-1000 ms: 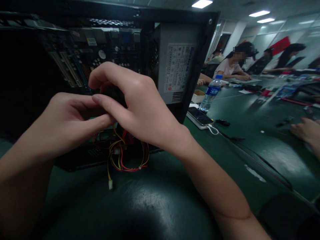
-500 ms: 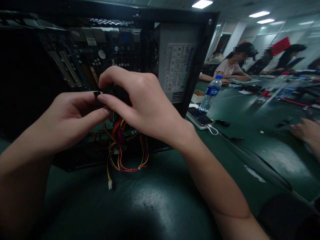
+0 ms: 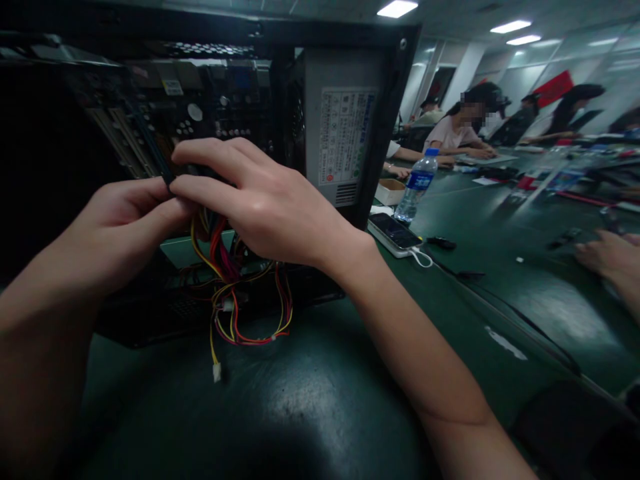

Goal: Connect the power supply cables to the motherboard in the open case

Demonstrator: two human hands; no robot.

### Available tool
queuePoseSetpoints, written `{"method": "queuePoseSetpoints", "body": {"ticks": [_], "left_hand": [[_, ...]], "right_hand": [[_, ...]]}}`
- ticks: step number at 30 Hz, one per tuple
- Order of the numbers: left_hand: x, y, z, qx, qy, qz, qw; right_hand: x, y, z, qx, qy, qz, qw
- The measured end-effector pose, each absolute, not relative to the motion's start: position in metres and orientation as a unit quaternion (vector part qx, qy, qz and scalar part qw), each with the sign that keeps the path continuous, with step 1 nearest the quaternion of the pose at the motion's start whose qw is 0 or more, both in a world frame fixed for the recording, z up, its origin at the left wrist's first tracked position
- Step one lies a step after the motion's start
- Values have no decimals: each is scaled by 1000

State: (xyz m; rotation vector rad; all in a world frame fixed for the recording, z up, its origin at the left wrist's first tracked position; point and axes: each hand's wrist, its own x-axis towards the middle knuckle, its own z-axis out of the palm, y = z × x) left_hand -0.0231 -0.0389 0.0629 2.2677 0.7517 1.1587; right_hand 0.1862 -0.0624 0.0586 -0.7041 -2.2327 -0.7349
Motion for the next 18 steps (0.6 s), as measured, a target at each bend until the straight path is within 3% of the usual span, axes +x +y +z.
{"method": "queuePoseSetpoints", "body": {"ticks": [12, 18], "left_hand": [[-34, -32, 64, 850, 301, 339, 269], [-36, -29, 65, 810, 295, 429, 271]], "right_hand": [[184, -55, 54, -329, -860, -272, 280], [186, -54, 52, -333, -845, -295, 298]]}}
